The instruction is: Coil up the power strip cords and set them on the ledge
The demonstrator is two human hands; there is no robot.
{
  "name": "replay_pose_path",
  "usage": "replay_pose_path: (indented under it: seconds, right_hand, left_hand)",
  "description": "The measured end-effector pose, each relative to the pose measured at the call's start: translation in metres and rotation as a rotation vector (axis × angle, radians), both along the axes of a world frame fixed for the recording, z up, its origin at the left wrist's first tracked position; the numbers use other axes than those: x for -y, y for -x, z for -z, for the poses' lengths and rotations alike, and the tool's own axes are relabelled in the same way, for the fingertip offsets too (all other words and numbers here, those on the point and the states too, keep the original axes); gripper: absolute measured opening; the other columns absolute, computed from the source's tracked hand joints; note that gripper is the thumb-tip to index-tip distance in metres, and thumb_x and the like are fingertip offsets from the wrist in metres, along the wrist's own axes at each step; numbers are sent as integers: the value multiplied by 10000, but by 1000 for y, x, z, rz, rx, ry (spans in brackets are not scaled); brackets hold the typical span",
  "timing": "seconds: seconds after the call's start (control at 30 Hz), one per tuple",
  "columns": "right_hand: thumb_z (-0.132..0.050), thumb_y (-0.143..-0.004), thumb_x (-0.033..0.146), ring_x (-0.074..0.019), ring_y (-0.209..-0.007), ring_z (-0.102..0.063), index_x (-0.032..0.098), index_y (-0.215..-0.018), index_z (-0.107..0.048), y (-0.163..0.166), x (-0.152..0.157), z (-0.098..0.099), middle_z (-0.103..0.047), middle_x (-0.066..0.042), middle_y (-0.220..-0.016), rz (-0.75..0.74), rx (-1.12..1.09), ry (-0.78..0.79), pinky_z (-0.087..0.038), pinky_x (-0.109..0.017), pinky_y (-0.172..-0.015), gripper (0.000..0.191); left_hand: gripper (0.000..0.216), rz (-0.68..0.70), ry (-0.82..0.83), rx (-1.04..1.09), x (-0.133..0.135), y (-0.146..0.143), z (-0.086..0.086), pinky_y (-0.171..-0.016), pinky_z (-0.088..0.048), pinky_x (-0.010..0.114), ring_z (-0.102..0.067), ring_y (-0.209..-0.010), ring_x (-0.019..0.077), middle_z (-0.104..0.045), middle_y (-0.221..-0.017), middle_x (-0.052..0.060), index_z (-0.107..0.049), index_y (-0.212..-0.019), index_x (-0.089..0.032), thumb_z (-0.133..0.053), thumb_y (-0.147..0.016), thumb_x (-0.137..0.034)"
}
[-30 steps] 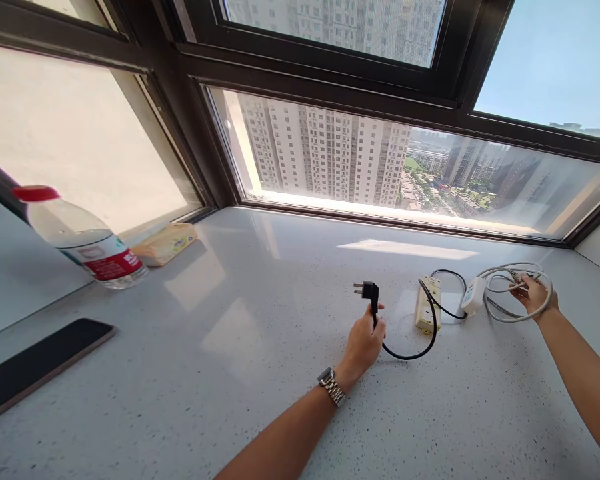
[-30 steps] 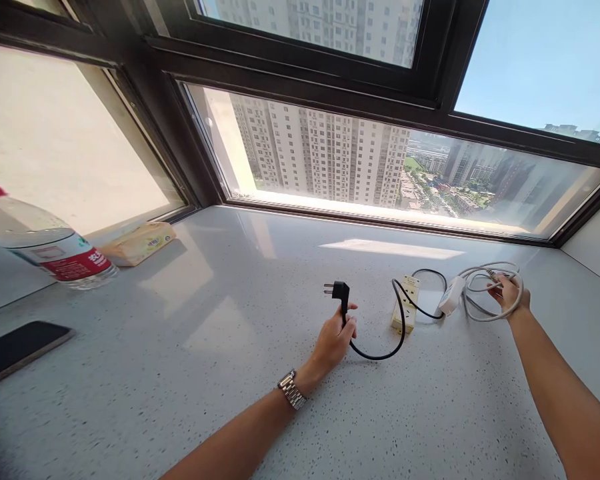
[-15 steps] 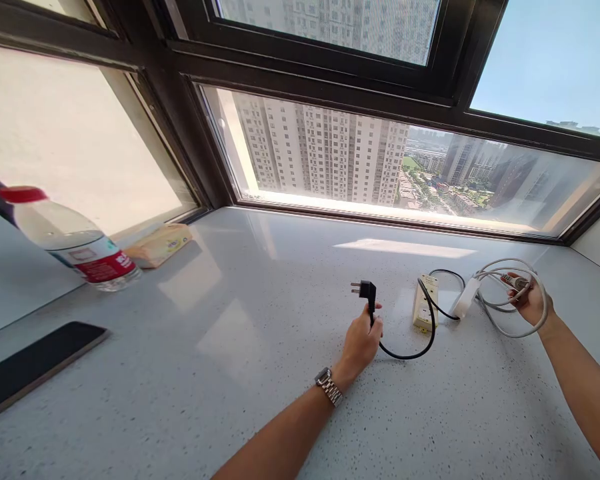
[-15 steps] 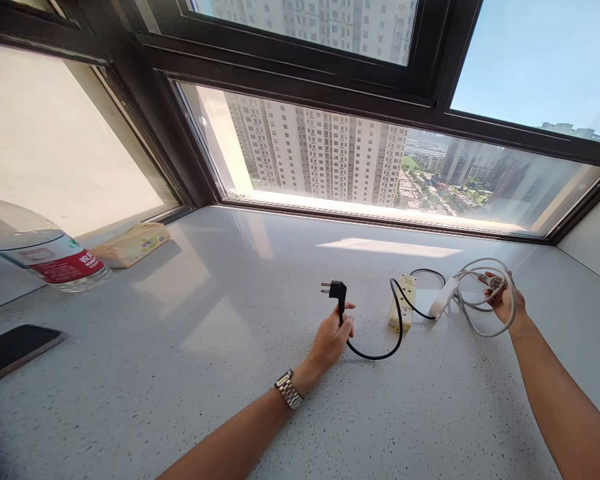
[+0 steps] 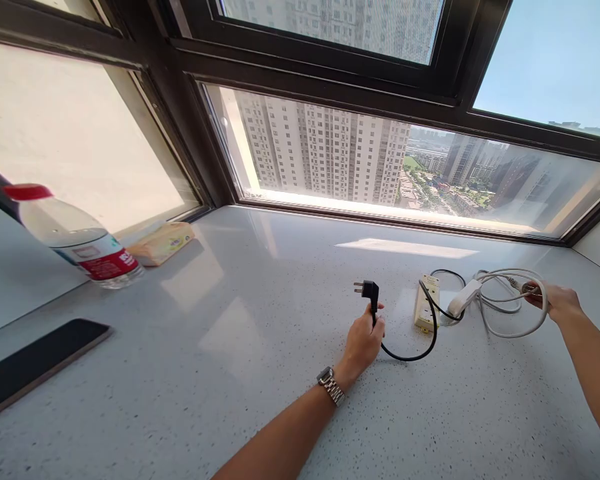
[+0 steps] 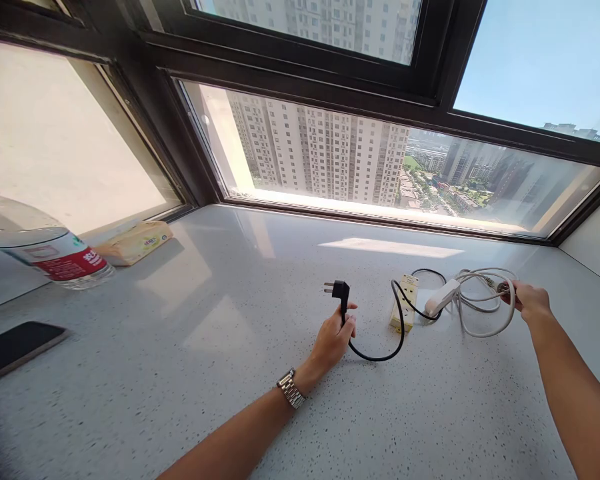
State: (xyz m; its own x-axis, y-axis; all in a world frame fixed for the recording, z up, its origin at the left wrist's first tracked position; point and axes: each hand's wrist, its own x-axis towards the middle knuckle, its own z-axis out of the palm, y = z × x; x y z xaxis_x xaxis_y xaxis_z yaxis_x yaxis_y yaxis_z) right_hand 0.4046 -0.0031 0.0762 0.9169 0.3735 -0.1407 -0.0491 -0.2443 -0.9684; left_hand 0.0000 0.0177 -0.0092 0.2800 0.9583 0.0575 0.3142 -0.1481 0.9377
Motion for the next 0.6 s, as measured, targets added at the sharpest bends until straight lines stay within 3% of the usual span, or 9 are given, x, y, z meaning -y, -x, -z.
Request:
replay_pose_path:
  seconds: [0.13,0.23,0.43,0.6]
  right_hand:
    - [-575,-751,17,-138,-497,-603,142,-676,-534,-3,8,-1,-584,-34,-578,-82,-135,-20,-579,-243,-537,152]
    - [-624,-757,62,-145,-457,-598,150,-724,-557,-4,13,1,-576,-22,-567,-121,-118,21,-575,-242,-492,115]
    - [-656,-800,207,-211,-444,-627,142,-827,-603,-7,17,1,-631,-92,-563,-219,39,373,-540,-269,-395,88]
    - [-556,-814,46,-182,-496,-647,117,-858,-578,-8,17,6,-644,-88,-604,-216,-17,216,-563,-229,-471,87]
  left_hand:
    - [352,2,-9,-10,-1,-1,1,-489,-321,247,-463,-515,137,-528,-616,-18,-488,-1141,-139,-333,-878,-315]
    - [355,1,-4,-12,-1,-1,0,-489,-322,245,-457,-508,134,-523,-612,-20,-488,-1144,-138,-330,-878,-311]
    - [381,4,-5,-8,0,0,0,-487,-322,245,-451,-513,136,-525,-620,-16,-489,-1162,-130,-333,-877,-330]
    - [378,0,-15,-12,0,0,1,-507,-338,251,-465,-531,142,-525,-613,-16,-492,-1157,-131,-332,-875,-324]
